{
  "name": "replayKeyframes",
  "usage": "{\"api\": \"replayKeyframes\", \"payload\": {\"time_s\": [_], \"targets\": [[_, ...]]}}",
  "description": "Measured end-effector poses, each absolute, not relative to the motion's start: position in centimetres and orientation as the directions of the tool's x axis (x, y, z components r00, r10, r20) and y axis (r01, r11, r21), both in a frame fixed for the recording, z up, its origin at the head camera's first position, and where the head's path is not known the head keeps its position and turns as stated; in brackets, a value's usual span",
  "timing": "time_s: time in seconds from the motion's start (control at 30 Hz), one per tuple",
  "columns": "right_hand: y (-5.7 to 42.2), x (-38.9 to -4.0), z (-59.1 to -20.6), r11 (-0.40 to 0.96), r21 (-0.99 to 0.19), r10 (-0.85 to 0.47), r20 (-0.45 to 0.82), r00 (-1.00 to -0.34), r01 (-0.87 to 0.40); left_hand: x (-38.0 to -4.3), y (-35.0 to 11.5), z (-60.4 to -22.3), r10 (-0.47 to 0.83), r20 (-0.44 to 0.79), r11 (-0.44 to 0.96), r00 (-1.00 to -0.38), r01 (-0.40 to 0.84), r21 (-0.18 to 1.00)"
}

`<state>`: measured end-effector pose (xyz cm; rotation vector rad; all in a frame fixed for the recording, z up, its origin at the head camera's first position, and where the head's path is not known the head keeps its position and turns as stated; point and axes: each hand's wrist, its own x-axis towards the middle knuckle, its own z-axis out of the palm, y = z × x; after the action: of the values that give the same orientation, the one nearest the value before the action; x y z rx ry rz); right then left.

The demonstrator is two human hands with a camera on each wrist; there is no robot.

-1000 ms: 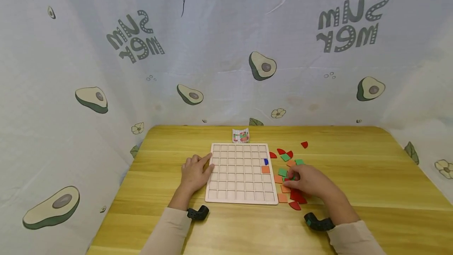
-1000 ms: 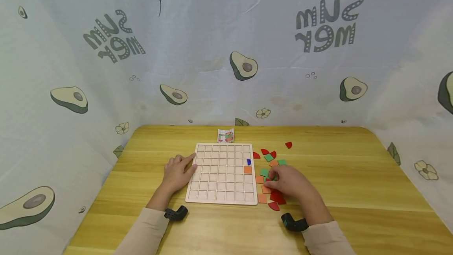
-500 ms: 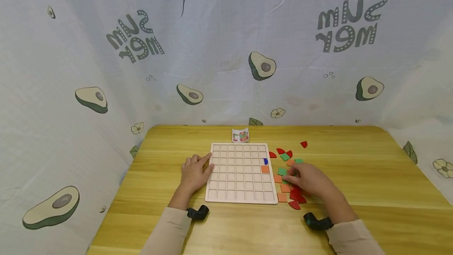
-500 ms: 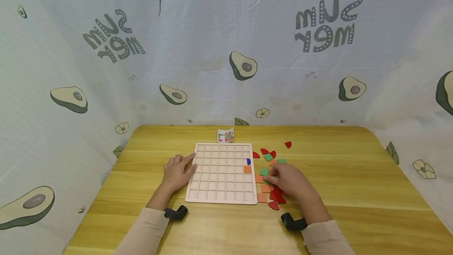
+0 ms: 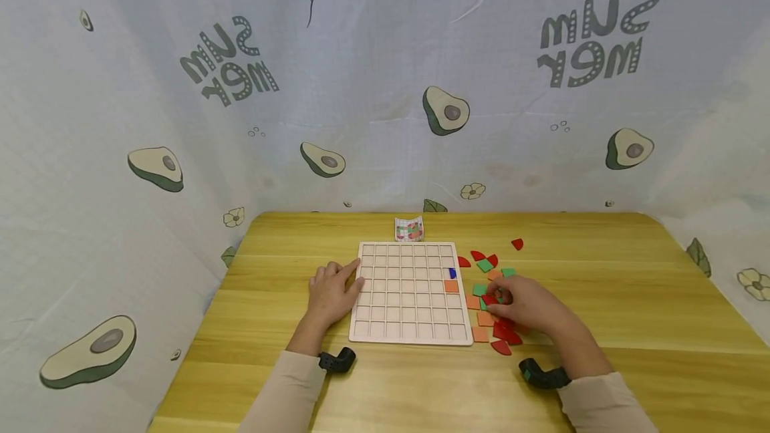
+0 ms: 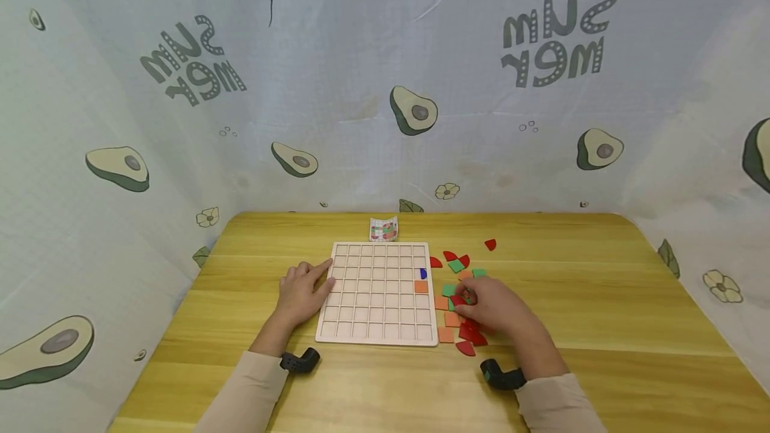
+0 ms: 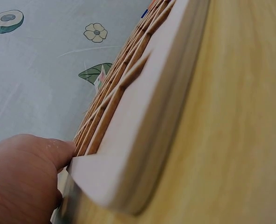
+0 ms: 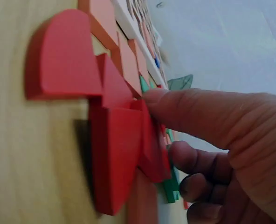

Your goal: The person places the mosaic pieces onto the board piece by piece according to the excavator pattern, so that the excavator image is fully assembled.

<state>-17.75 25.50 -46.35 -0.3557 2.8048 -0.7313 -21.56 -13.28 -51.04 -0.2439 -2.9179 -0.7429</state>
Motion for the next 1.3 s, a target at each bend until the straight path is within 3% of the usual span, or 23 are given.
{"api": "replayKeyframes", "payload": {"time_s": [0.37, 0.57, 0.97, 1.3], "targets": [[22.0, -17.6, -46.7, 0.854, -0.431, -0.312, 0.023, -0.95, -0.291, -21.7, -13.3, -51.2, 0.122, 0.154, 0.873, -0.981, 0.18, 0.453], [19.5, -17.5, -47.0, 0.869, -0.377, -0.327, 0.048, -0.944, -0.32, -21.7, -13.4, -51.3, 0.123, 0.162, 0.871, -0.979, 0.185, 0.455], [18.9, -17.5, -47.4, 0.88, -0.38, -0.297, 0.031, -0.954, -0.286, -21.5, -13.3, -51.1, 0.122, 0.165, 0.869, -0.979, 0.185, 0.459], [21.3, -17.4, -45.8, 0.842, -0.516, -0.242, -0.1, -0.965, -0.158, -21.6, -13.3, -51.2, 0.123, 0.16, 0.867, -0.979, 0.184, 0.462]]}}
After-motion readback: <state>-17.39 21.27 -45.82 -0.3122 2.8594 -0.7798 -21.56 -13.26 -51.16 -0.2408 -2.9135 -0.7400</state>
